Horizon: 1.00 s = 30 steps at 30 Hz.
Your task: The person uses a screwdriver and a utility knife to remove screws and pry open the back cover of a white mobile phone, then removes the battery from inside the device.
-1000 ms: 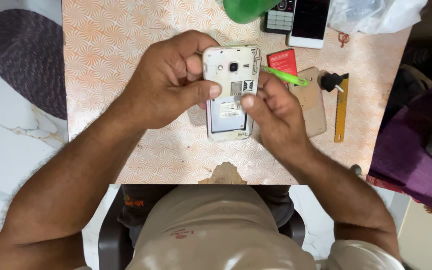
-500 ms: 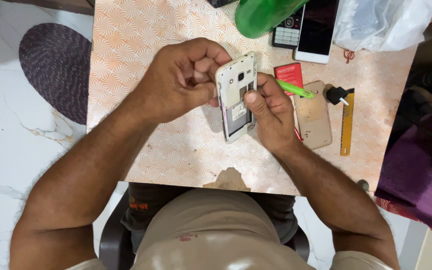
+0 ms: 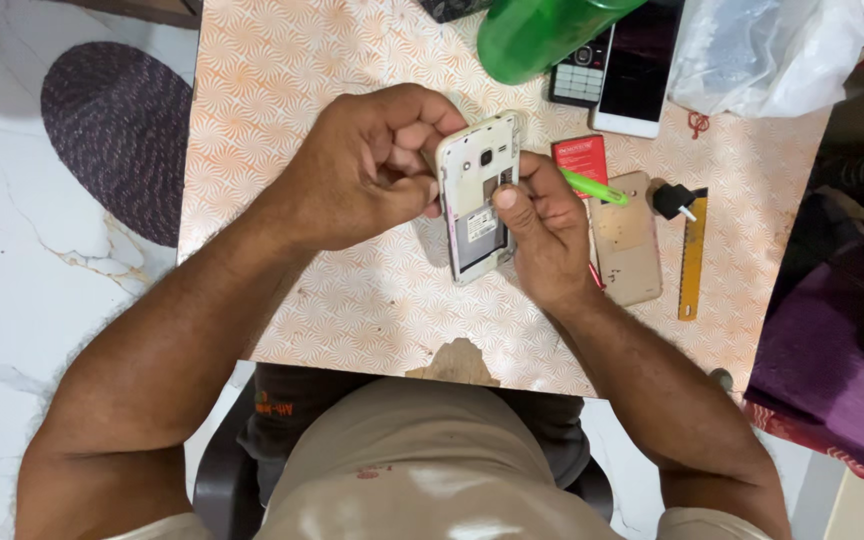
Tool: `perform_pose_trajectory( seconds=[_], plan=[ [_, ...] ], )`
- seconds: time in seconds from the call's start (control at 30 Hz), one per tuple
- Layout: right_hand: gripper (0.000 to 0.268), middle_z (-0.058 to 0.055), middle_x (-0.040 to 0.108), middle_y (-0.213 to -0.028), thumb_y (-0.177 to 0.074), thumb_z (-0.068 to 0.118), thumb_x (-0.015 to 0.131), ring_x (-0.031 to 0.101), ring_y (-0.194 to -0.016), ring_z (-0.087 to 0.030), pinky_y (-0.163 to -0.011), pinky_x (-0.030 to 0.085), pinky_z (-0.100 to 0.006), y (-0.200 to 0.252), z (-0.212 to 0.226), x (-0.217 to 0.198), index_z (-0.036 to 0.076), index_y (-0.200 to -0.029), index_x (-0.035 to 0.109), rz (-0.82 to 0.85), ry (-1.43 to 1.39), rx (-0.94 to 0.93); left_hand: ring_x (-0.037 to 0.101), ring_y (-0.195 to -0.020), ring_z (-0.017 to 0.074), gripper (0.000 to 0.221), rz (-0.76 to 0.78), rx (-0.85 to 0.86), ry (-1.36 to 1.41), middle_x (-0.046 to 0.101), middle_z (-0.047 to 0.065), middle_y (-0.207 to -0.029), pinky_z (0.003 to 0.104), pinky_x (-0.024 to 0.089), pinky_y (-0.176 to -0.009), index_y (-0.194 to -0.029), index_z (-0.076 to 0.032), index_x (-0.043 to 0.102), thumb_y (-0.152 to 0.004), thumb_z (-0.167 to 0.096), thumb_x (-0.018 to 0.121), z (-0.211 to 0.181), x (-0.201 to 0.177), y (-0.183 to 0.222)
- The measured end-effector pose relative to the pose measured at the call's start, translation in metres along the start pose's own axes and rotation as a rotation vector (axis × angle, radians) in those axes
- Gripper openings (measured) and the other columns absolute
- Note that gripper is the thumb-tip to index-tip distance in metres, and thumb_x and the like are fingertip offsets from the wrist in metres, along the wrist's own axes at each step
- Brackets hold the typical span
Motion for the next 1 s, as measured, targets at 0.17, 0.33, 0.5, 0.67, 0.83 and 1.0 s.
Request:
perform_pose_trajectory(
  seconds=[0.17,0.33,0.5,0.67,0.83,1.0],
  plan=[
    [0.035,-0.006,0.069,-0.12,-0.111,0.023,0.062,0.062,-0.108,-0.01,-0.101,0.05,-0.027,0.0011,-0.0018,-0.0034,-0.002,-0.135,0.055,-0.016,0.028,0.002,0.076,-0.094,0.0107,0.037,-0.01,-0.008,0.01,0.075,0.011,-0.1,0.025,0.065,-0.081,-0.123,0.006,0.058,-0.089,0.019,0.054,-0.0003,0.001,0.0007],
    [0.034,-0.006,0.069,-0.12,-0.111,0.022,0.062,0.062,-0.108,-0.009,-0.101,0.051,-0.027,0.0016,0.0017,-0.0017,-0.003,-0.134,0.056,-0.007,0.045,-0.018,0.076,-0.093,0.0105,0.037,-0.019,-0.02,-0.031,0.076,0.011,-0.099,0.024,0.065,-0.079,-0.122,0.005,0.059,-0.088,0.019,0.055,-0.0017,0.0004,0.0006],
    [0.033,-0.006,0.069,-0.118,-0.11,0.019,0.063,0.062,-0.105,-0.009,-0.098,0.051,-0.026,0.0024,0.0012,-0.0019,-0.003,-0.134,0.056,-0.02,0.065,-0.017,0.075,-0.093,0.0086,0.037,-0.042,-0.021,-0.101,0.076,0.009,-0.097,0.022,0.061,-0.076,-0.121,0.004,0.06,-0.087,0.018,0.058,-0.0026,-0.0003,0.0013],
    [0.031,-0.006,0.069,-0.118,-0.111,0.018,0.063,0.061,-0.106,-0.008,-0.099,0.051,-0.026,0.0036,0.0009,-0.0022,-0.002,-0.133,0.056,-0.017,0.092,-0.021,0.073,-0.088,0.0067,0.036,-0.055,-0.024,-0.125,0.075,0.007,-0.093,0.02,0.056,-0.071,-0.117,0.003,0.062,-0.085,0.019,0.058,-0.0026,-0.0015,0.0015],
    [0.03,-0.005,0.069,-0.118,-0.111,0.018,0.063,0.061,-0.106,-0.008,-0.099,0.051,-0.025,0.003,0.0009,-0.0015,-0.002,-0.132,0.057,-0.016,0.077,-0.014,0.074,-0.089,0.0074,0.038,-0.058,-0.01,-0.121,0.075,0.008,-0.094,0.021,0.057,-0.072,-0.118,0.003,0.062,-0.084,0.019,0.056,-0.002,-0.0019,0.0006],
    [0.028,-0.005,0.07,-0.118,-0.111,0.016,0.063,0.061,-0.106,-0.008,-0.099,0.051,-0.025,0.0031,0.0022,-0.0006,-0.002,-0.131,0.057,-0.005,0.105,-0.022,0.075,-0.09,0.0089,0.038,-0.059,0.007,-0.151,0.075,0.008,-0.094,0.022,0.06,-0.074,-0.117,0.003,0.062,-0.083,0.019,0.057,-0.0018,-0.0025,0.0004]
  ],
)
Point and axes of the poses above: each hand's wrist, its own y-axis away from the middle knuckle, its own x-axis out of the palm, z = x × y, the point moved 6 cm from there along -y, towards the middle knuckle
